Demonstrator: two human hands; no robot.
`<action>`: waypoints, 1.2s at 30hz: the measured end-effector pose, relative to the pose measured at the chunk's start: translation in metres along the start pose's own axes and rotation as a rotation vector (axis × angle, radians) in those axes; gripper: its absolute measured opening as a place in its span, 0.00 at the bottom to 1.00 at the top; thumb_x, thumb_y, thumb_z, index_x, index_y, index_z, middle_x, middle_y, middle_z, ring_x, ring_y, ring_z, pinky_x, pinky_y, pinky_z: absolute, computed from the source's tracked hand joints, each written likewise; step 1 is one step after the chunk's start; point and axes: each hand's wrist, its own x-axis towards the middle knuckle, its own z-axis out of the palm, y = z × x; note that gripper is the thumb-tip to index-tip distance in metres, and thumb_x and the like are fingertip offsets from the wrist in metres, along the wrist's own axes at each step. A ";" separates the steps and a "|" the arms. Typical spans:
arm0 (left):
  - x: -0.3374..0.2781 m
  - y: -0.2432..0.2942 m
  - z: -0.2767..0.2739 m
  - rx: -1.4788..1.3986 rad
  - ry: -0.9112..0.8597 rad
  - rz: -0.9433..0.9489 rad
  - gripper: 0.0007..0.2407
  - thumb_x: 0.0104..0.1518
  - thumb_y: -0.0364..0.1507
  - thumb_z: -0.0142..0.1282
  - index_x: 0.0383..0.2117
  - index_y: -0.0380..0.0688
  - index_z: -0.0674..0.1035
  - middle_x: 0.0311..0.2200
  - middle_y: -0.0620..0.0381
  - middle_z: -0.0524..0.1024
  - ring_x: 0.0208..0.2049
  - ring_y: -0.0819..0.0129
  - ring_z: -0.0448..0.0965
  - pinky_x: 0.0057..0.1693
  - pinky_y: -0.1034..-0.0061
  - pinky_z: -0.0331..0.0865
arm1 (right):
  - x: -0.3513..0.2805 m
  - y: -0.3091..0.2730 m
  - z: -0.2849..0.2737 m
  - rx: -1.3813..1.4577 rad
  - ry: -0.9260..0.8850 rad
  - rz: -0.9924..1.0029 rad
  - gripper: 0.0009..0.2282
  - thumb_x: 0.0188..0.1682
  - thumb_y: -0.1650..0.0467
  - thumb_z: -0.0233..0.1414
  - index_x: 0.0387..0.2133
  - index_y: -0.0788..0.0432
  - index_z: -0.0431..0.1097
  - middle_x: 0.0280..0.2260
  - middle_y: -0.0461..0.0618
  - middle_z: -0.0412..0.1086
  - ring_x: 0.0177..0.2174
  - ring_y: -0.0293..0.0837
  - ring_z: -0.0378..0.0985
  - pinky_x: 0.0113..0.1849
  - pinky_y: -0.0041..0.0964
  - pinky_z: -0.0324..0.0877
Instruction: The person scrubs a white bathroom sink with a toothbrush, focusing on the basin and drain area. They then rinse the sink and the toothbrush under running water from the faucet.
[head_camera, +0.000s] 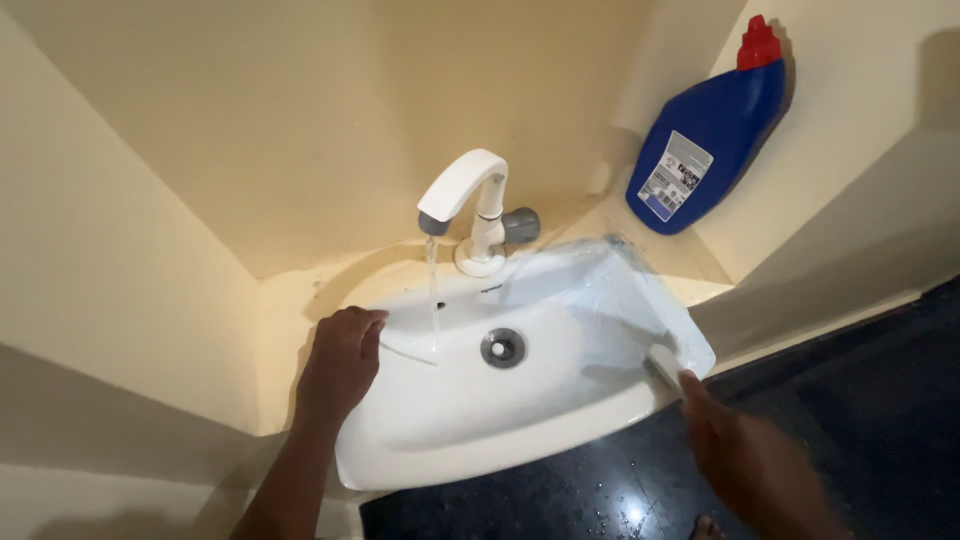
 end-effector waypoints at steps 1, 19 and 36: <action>-0.004 -0.003 0.005 0.054 0.042 0.059 0.05 0.59 0.26 0.55 0.36 0.43 0.83 0.35 0.50 0.81 0.41 0.50 0.77 0.51 0.60 0.71 | -0.003 0.003 0.004 -0.003 -0.011 -0.041 0.22 0.54 0.58 0.38 0.58 0.45 0.69 0.30 0.62 0.77 0.25 0.48 0.80 0.35 0.43 0.76; 0.088 0.016 0.077 -1.543 -0.258 -1.281 0.12 0.63 0.23 0.37 0.48 0.30 0.72 0.41 0.39 0.74 0.43 0.51 0.78 0.56 0.55 0.75 | -0.003 -0.084 0.049 0.943 -0.335 0.219 0.20 0.53 0.59 0.56 0.57 0.51 0.76 0.15 0.45 0.58 0.14 0.37 0.52 0.17 0.33 0.49; 0.173 0.140 -0.106 -0.627 -0.419 -0.118 0.15 0.58 0.22 0.56 0.52 0.42 0.81 0.33 0.58 0.84 0.34 0.76 0.84 0.51 0.78 0.80 | 0.031 -0.018 0.061 0.910 -0.155 0.020 0.20 0.50 0.63 0.55 0.57 0.49 0.75 0.20 0.39 0.69 0.22 0.34 0.65 0.27 0.29 0.68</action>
